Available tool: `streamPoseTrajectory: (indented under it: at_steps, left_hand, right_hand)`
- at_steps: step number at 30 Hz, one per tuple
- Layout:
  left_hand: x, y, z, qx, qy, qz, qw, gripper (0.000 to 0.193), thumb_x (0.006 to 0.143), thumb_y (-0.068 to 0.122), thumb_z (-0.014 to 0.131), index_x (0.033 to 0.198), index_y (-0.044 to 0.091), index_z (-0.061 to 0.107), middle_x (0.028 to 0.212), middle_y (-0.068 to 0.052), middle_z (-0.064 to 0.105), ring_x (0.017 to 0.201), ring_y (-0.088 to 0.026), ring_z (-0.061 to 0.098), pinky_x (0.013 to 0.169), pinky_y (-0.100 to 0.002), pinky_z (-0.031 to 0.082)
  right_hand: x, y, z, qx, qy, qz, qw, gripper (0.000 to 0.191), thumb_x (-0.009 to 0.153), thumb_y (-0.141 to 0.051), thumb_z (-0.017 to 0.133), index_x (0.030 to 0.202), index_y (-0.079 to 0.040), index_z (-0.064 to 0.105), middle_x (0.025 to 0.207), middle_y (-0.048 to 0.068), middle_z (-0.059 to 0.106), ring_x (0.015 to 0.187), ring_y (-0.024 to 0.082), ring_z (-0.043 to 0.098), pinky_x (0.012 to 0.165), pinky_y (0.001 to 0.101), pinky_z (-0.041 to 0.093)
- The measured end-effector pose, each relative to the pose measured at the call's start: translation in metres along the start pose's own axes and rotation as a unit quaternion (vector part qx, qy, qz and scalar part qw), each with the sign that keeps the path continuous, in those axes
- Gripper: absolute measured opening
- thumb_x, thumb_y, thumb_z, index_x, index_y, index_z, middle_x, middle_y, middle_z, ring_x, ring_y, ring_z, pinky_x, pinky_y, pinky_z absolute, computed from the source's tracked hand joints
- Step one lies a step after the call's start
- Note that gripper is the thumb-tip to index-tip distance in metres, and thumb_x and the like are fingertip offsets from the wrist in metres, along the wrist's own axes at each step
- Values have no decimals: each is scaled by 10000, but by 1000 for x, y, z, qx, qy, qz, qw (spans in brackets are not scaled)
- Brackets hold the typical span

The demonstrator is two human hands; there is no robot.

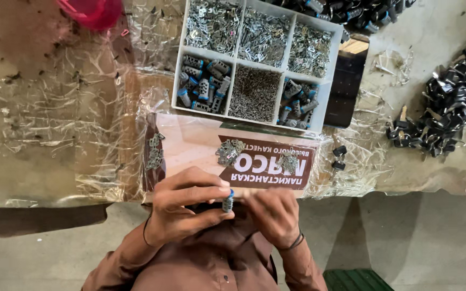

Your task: The person assembles small metal electrical connectors by hand, fitting spring and contact components into connector bodies one at a time and placing finished connectors into a compartmented parts box. They occasionally reach into the box compartments to retrieve or sort small metal parts.

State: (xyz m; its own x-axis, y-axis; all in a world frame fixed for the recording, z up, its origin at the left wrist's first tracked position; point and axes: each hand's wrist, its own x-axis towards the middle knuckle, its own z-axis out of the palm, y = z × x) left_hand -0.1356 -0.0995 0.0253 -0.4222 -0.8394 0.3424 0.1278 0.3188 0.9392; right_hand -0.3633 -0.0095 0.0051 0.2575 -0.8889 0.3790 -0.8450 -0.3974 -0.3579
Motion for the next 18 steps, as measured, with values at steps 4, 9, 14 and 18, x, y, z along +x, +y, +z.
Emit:
streamPoseTrajectory:
  at_steps: [4, 9, 14, 18]
  left_hand:
    - [3, 1, 4, 2, -36, 5, 999, 432, 789, 81, 910, 1187, 73, 743, 1152, -92, 729, 973, -205, 732, 827, -304, 603]
    - [4, 3, 17, 18, -41, 10, 999, 436, 764, 110, 940, 1156, 71, 753, 1107, -81, 749, 837, -166, 683, 732, -288, 565]
    - [3, 5, 23, 22, -25, 15, 999, 427, 788, 108, 912, 1168, 63, 722, 1134, -85, 732, 976, -205, 727, 810, -306, 603]
    - [1, 6, 24, 52, 2, 34, 998, 427, 783, 134, 925, 1153, 69, 722, 1113, -74, 731, 965, -198, 727, 807, -308, 599]
  right_hand:
    - [-17, -8, -1, 284, 62, 167, 942, 223, 842, 18, 810, 1028, -45, 705, 1015, 75, 698, 923, 183, 717, 762, 281, 580]
    - [-7, -29, -21, 293, 122, 236, 918, 194, 851, 126, 735, 1014, 28, 694, 958, 148, 700, 853, 233, 705, 742, 300, 584]
    - [3, -45, -25, 273, 182, 206, 922, 138, 928, 48, 660, 1055, -5, 662, 964, 160, 721, 820, 204, 733, 717, 284, 609]
    - [-1, -51, -21, 502, 197, 305, 785, 104, 1014, 53, 602, 1100, 12, 641, 1049, 188, 739, 945, 189, 716, 852, 298, 592]
